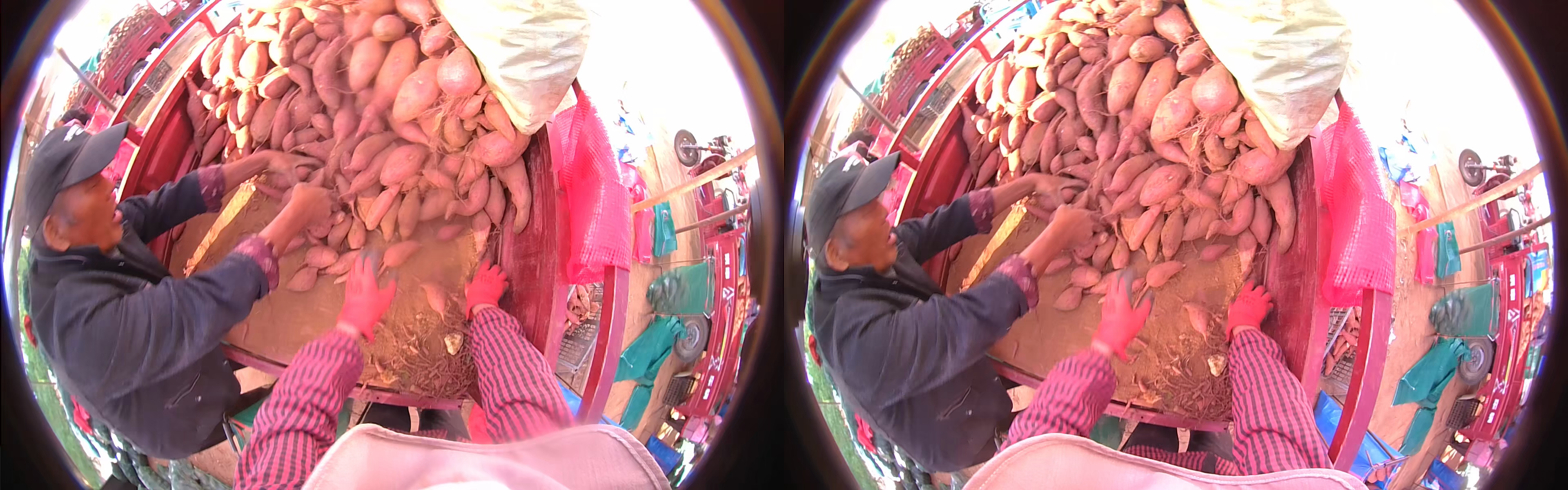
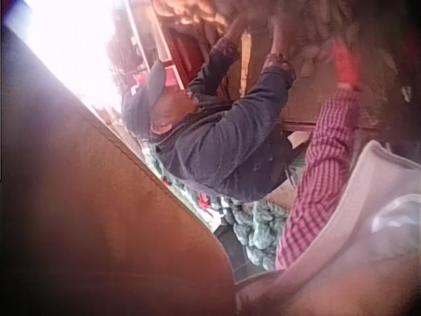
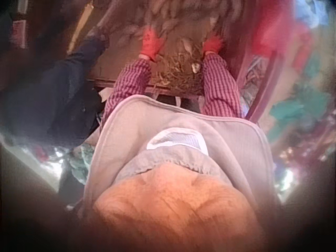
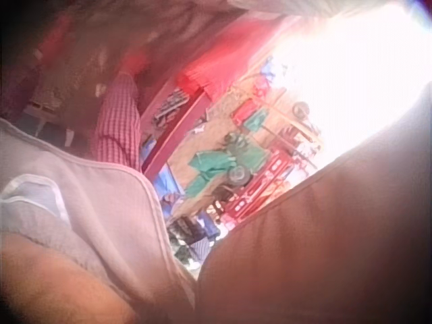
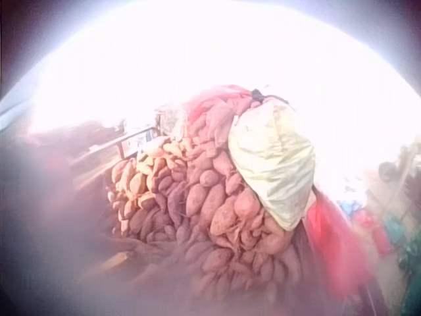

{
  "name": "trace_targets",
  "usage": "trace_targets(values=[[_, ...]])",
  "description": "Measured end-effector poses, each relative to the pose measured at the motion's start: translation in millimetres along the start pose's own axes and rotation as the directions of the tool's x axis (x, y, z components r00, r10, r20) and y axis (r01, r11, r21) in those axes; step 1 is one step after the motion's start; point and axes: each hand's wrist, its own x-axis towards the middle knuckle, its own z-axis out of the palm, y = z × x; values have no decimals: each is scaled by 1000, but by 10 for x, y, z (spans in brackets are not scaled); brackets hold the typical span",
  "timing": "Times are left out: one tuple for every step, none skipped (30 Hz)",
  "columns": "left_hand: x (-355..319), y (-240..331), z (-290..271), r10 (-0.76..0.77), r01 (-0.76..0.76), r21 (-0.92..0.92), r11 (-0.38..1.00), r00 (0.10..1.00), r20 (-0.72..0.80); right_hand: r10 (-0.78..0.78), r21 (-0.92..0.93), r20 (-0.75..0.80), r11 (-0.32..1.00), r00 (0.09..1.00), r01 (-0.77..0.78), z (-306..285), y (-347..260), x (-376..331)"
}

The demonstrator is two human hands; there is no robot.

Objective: The person stands at the back of a red truck and repeatedly scoops sweet potatoes from a large pile into a red mesh bag. They then carry the bag to a blue crate on the ground and pour the potatoes into it. This cycle repeats throughout the clip.

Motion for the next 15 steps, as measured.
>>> trace_targets(values=[[414, 43, 67, 122, -117, 62, 991, 988, -94, 0, -25, -15, 1000, 1000, 0, -13, -1, -58], [821, 104, 131, 260, -237, 139, 962, 946, -192, 0, 5, 40, 1000, 999, 0, -20, 9, -120], [1246, 163, 164, 282, -243, 224, 944, 946, -161, 6, 25, 74, 1000, 997, -8, -12, 22, -194], [1645, 232, 182, 302, -252, 306, 918, 945, -125, 9, 50, 50, 999, 999, -11, 12, 42, -264], [1994, 304, 189, 357, -283, 392, 875, 925, -129, 36, 185, 131, 981, 991, -60, 62, 60, -353], [2241, 390, 224, 319, -261, 470, 843, 947, -46, 54, 320, 201, 940, 978, -118, 132, 76, -445], [2404, 474, 279, 277, -233, 471, 851, 960, -26, 62, 350, 174, 929, 983, -121, 210, 100, -523], [2548, 531, 300, 170, -173, 476, 862, 984, 50, 66, 378, 190, 916, 980, -135, 293, 114, -597], [2622, 573, 333, 92, -121, 488, 864, 992, 83, 64, 407, 221, 901, 973, -151, 362, 130, -657], [2610, 596, 382, 71, -114, 488, 865, 992, 104, 48, 454, 186, 882, 981, -130, 400, 141, -701], [2532, 594, 438, 83, -113, 488, 866, 993, 83, 29, 500, 167, 859, 986, -110, 394, 145, -736], [2438, 575, 492, 116, -119, 490, 864, 993, 37, 34, 545, 133, 832, 990, -102, 330, 148, -743], [2277, 522, 545, 178, -174, 460, 871, 983, 34, 16, 578, 78, 814, 997, -58, 206, 146, -707], [2086, 462, 614, 157, -160, 422, 893, 987, 42, 24, 607, 11, 795, 1000, -26, 29, 140, -651], [1873, 398, 688, 147, -151, 380, 913, 988, 39, 42, 626, -20, 780, 999, -20, -205, 129, -581]])
